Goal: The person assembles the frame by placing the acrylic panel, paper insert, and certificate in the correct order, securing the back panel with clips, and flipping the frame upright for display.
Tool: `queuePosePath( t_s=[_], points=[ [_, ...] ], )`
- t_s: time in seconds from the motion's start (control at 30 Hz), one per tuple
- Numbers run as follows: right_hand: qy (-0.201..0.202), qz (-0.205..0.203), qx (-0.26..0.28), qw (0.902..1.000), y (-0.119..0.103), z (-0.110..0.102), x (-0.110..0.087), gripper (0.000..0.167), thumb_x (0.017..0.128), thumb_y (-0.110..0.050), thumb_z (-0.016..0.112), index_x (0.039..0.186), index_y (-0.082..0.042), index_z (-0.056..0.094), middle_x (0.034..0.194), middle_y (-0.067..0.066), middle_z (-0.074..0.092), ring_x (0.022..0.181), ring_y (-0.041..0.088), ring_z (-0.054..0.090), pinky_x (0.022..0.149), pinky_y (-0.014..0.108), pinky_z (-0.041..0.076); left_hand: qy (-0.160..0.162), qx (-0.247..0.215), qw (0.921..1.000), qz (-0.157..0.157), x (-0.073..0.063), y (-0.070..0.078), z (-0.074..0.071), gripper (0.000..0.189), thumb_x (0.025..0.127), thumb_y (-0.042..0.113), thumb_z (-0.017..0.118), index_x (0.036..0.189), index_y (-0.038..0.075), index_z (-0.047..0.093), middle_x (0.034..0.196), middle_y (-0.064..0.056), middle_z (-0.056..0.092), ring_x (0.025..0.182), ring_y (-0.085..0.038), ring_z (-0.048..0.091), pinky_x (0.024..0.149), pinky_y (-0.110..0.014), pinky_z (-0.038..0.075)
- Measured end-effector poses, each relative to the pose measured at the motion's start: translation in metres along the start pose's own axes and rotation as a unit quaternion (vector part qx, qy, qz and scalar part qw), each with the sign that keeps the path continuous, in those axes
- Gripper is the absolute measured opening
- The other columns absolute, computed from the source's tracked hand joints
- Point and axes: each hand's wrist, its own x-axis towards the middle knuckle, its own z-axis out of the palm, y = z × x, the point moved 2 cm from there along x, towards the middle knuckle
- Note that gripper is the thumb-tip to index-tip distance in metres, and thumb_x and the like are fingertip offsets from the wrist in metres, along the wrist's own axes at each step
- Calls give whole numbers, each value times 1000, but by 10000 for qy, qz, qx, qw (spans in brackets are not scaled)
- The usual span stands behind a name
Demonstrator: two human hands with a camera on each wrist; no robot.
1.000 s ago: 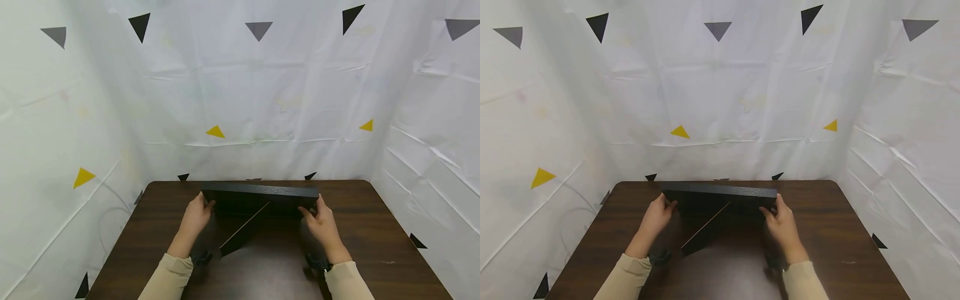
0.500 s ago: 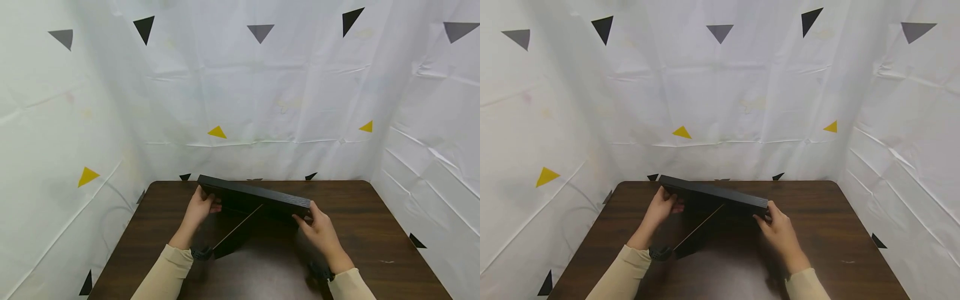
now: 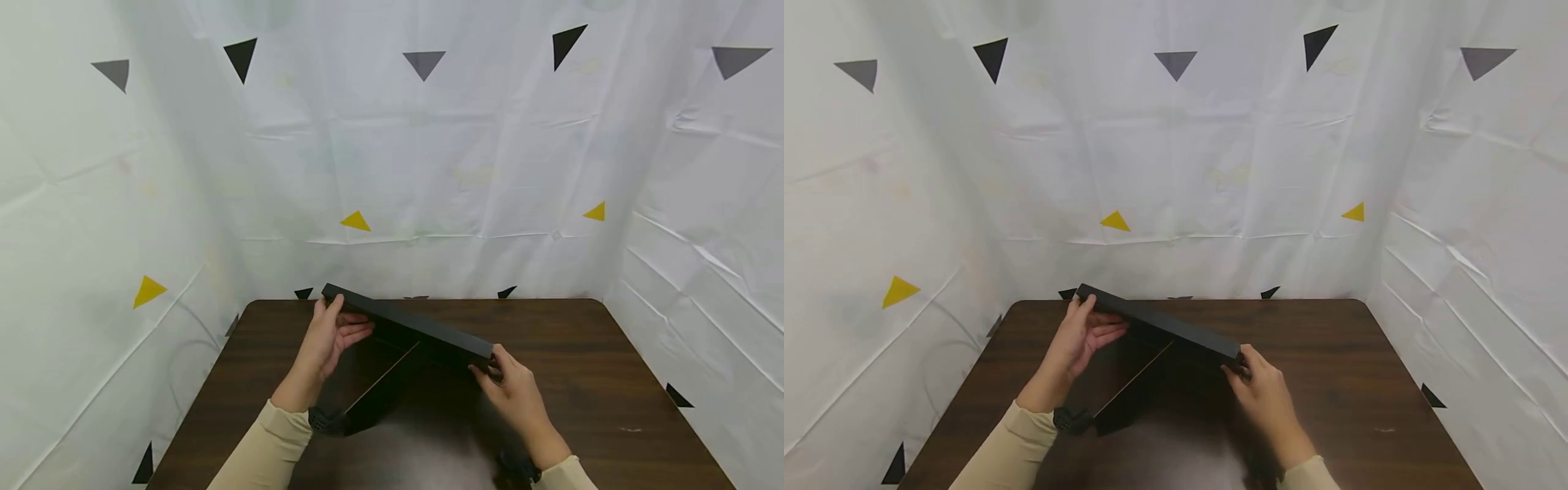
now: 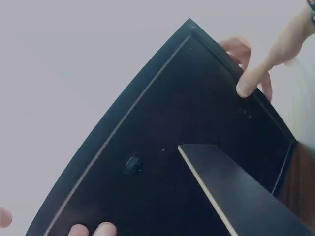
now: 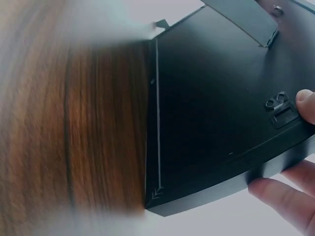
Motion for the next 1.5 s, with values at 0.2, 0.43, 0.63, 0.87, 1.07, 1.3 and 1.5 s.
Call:
queuePosePath(
  t_s=[0.2, 0.43, 0.63, 0.87, 1.07, 1.3, 1.5],
  points=[
    [53, -61, -148, 9999, -11, 10, 2, 41, 89, 1, 89, 119, -8, 63, 110, 12, 76, 97, 33, 83, 77, 38, 68, -282, 408, 9974, -515, 19, 16, -10, 115, 110, 62, 54, 167, 18, -35, 149, -39, 54, 127, -51, 70, 106, -54, 60],
    [177, -382, -871, 9953, -25, 20, -5, 42, 85, -3, 93, 115, -7, 63, 99, 5, 74, 77, 17, 80, 61, 27, 64, -362, 860, 9879, -1235, 42, 26, -16, 126, 107, 48, 69, 164, 14, -39, 164, -39, 36, 120, -49, 74, 97, -48, 65],
    [351, -353, -1250, 9909, -36, 30, -7, 39, 86, -10, 92, 116, -12, 66, 103, 1, 76, 78, 18, 80, 61, 32, 64, -309, 1030, 9807, -1632, 64, 39, -12, 112, 108, 34, 68, 166, 9, -25, 154, -37, 47, 103, -40, 81, 103, -52, 61],
    [481, -435, -1416, 9878, -46, 42, -8, 37, 84, -10, 91, 113, -13, 67, 98, -2, 74, 65, 3, 66, 53, 23, 53, -376, 965, 9797, -1715, 81, 48, -8, 40, 109, 22, 63, 134, -1, 42, 108, -18, 69, 93, -34, 82, 112, -60, 50],
    [495, -631, -1679, 9825, -57, 47, -12, 36, 82, -9, 89, 110, -12, 67, 94, -4, 73, 61, 1, 64, 50, 18, 49, -262, 1079, 9794, -1688, 87, 45, -7, 59, 106, 21, 65, 143, 4, 22, 113, -19, 64, 89, -28, 81, 111, -57, 53],
    [357, -648, -1840, 9801, -69, 47, -11, 37, 81, -11, 92, 108, -14, 67, 94, -8, 71, 56, -3, 59, 48, 13, 45, -309, 1467, 9788, -1397, 85, 40, -1, 27, 109, 27, 62, 121, 4, 56, 98, -10, 71, 86, -20, 80, 100, -50, 63],
    [293, -625, -1973, 9779, -75, 49, -10, 45, 75, -11, 100, 107, -13, 68, 93, -6, 73, 56, -1, 64, 50, 13, 49, -411, 1871, 9711, -1425, 91, 39, 13, 28, 108, 31, 65, 93, 8, 71, 87, -6, 76, 78, -20, 79, 76, -38, 68]
  ],
)
